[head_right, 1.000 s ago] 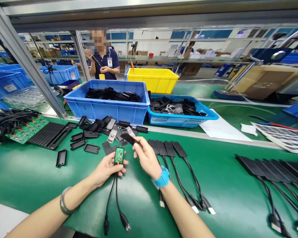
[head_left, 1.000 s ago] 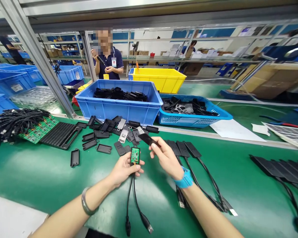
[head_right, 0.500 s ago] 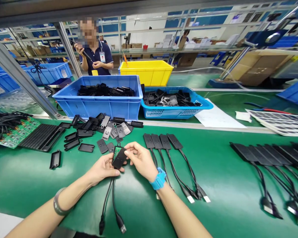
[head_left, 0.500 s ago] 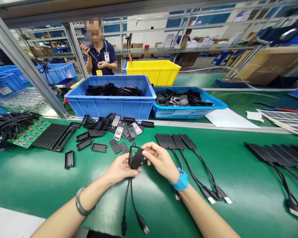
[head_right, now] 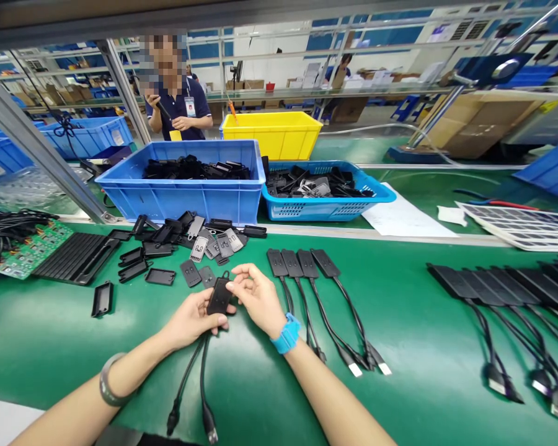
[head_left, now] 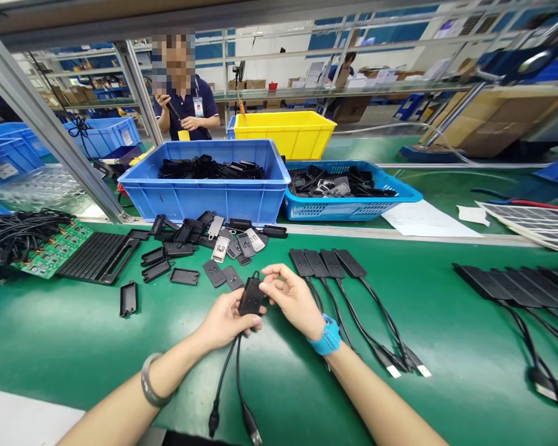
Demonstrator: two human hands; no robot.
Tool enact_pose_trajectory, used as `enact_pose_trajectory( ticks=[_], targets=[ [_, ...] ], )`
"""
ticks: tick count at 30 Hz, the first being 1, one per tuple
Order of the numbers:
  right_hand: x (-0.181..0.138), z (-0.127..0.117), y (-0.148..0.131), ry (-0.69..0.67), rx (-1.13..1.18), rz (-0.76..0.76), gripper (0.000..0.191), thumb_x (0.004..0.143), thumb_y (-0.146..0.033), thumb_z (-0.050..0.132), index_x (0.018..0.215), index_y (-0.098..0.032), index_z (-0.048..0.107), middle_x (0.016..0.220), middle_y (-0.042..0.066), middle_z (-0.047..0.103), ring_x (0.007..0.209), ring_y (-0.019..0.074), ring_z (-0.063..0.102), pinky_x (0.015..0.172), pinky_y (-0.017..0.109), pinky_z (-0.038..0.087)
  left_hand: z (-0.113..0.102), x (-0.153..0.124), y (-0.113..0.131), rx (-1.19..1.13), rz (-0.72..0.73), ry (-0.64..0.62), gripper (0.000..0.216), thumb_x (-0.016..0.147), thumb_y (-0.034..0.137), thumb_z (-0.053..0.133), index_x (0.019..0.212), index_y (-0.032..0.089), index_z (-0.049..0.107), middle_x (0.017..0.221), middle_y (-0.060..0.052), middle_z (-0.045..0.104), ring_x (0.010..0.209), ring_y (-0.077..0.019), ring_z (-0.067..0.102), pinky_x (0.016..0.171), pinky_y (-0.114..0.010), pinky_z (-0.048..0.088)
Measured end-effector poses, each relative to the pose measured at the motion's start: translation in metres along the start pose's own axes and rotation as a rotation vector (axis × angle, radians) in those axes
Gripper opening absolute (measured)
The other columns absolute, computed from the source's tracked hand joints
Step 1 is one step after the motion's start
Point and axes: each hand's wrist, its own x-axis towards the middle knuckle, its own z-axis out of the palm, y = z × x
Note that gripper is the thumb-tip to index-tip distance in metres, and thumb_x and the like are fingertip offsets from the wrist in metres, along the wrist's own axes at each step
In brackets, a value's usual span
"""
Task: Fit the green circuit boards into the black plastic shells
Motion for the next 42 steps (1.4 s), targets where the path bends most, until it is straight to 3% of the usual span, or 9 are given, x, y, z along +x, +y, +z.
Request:
enact_pose_trajectory(
  ticks=[6, 10, 13, 16, 24, 31, 35, 39, 42],
  targets=[
    [-0.001, 0.003, -0.003, -0.178, -0.107, 0.014, 0.035, 0.090, -0.049, 0.048, 0.077, -0.017, 0.055, 0.065, -0.003, 0.051, 0.055, 0.0092, 0.047, 0.053, 0.022, 0.043, 0.004, -0.002, 0.003, 0.027, 0.023, 0.055, 0.050, 0.073, 0.028, 0.074, 0.120, 0.017, 0.060, 0.089, -0.009, 0.069, 0.071, -0.0183, 0.070, 0.058, -0.024, 0.055],
    [-0.005, 0.012, -0.001, -0.046, -0.285, -0.039, 0.030, 0.092, -0.042, 0.044, 0.096, -0.017, 0.060, 0.080, 0.003, 0.059, 0.065, 0.0142, 0.055, 0.059, 0.027, 0.049, 0.006, -0.001, -0.002, -0.024, 0.043, 0.104, 0.060, 0.072, 0.029, 0.076, 0.127, 0.017, 0.056, 0.094, -0.011, 0.070, 0.072, -0.0187, 0.070, 0.062, -0.027, 0.056],
    [-0.010, 0.020, 0.002, 0.030, -0.560, -0.212, 0.051, 0.086, -0.037, 0.055, 0.132, -0.017, 0.047, 0.112, 0.012, 0.058, 0.097, 0.0237, 0.058, 0.082, 0.037, 0.052, 0.006, -0.001, -0.006, -0.146, 0.101, 0.077, 0.089, 0.066, 0.023, 0.081, 0.144, 0.023, 0.037, 0.113, -0.013, 0.066, 0.090, -0.0200, 0.069, 0.080, -0.030, 0.054],
    [-0.008, 0.017, 0.005, 0.010, -0.788, -0.296, 0.061, 0.086, -0.029, 0.053, 0.143, -0.014, 0.036, 0.121, 0.015, 0.053, 0.109, 0.0261, 0.054, 0.094, 0.040, 0.048, 0.004, -0.003, -0.008, -0.143, 0.074, -0.004, 0.111, 0.064, 0.020, 0.083, 0.151, 0.029, 0.015, 0.127, -0.015, 0.059, 0.104, -0.0217, 0.064, 0.089, -0.034, 0.050],
    [0.013, -0.029, 0.005, 0.335, -1.431, -0.047, 0.055, 0.084, -0.025, 0.055, 0.137, -0.013, 0.046, 0.130, 0.023, 0.050, 0.117, 0.0367, 0.046, 0.091, 0.050, 0.042, 0.001, -0.006, -0.007, 0.042, 0.095, -0.009, 0.092, 0.072, 0.024, 0.076, 0.149, 0.032, 0.026, 0.146, -0.019, 0.040, 0.114, -0.0271, 0.058, 0.080, -0.032, 0.052],
    [0.010, -0.026, 0.019, 0.275, -1.439, 0.037, 0.059, 0.091, -0.037, 0.049, 0.143, -0.012, 0.040, 0.148, 0.026, 0.035, 0.136, 0.0431, 0.029, 0.105, 0.058, 0.024, -0.002, -0.005, -0.012, 0.112, 0.130, -0.015, 0.083, 0.077, 0.029, 0.071, 0.147, 0.031, 0.027, 0.146, -0.019, 0.038, 0.109, -0.0266, 0.060, 0.073, -0.030, 0.050],
    [-0.001, -0.009, 0.018, 0.164, -1.360, -0.068, 0.062, 0.088, -0.042, 0.051, 0.144, -0.018, 0.040, 0.150, 0.023, 0.033, 0.139, 0.0416, 0.025, 0.108, 0.056, 0.021, -0.005, -0.003, -0.011, 0.131, 0.169, 0.011, 0.074, 0.080, 0.033, 0.069, 0.143, 0.030, 0.031, 0.144, -0.018, 0.042, 0.107, -0.0255, 0.061, 0.080, -0.034, 0.051],
    [-0.002, -0.002, 0.017, 0.212, -1.320, -0.032, 0.089, 0.077, -0.068, 0.055, 0.148, -0.019, 0.032, 0.153, 0.025, 0.025, 0.139, 0.0481, 0.017, 0.105, 0.062, 0.020, -0.007, 0.000, -0.013, 0.128, 0.214, 0.036, 0.067, 0.081, 0.038, 0.067, 0.138, 0.028, 0.034, 0.140, -0.018, 0.045, 0.102, -0.0240, 0.062, 0.082, -0.036, 0.052],
    [0.004, -0.001, 0.016, 0.222, -1.327, 0.006, 0.089, 0.077, -0.065, 0.056, 0.149, -0.021, 0.030, 0.151, 0.025, 0.029, 0.133, 0.0483, 0.030, 0.100, 0.061, 0.026, -0.011, 0.003, -0.019, 0.125, 0.235, 0.061, 0.066, 0.081, 0.041, 0.067, 0.137, 0.027, 0.034, 0.137, -0.017, 0.048, 0.096, -0.0226, 0.064, 0.078, -0.034, 0.053]
  ],
)
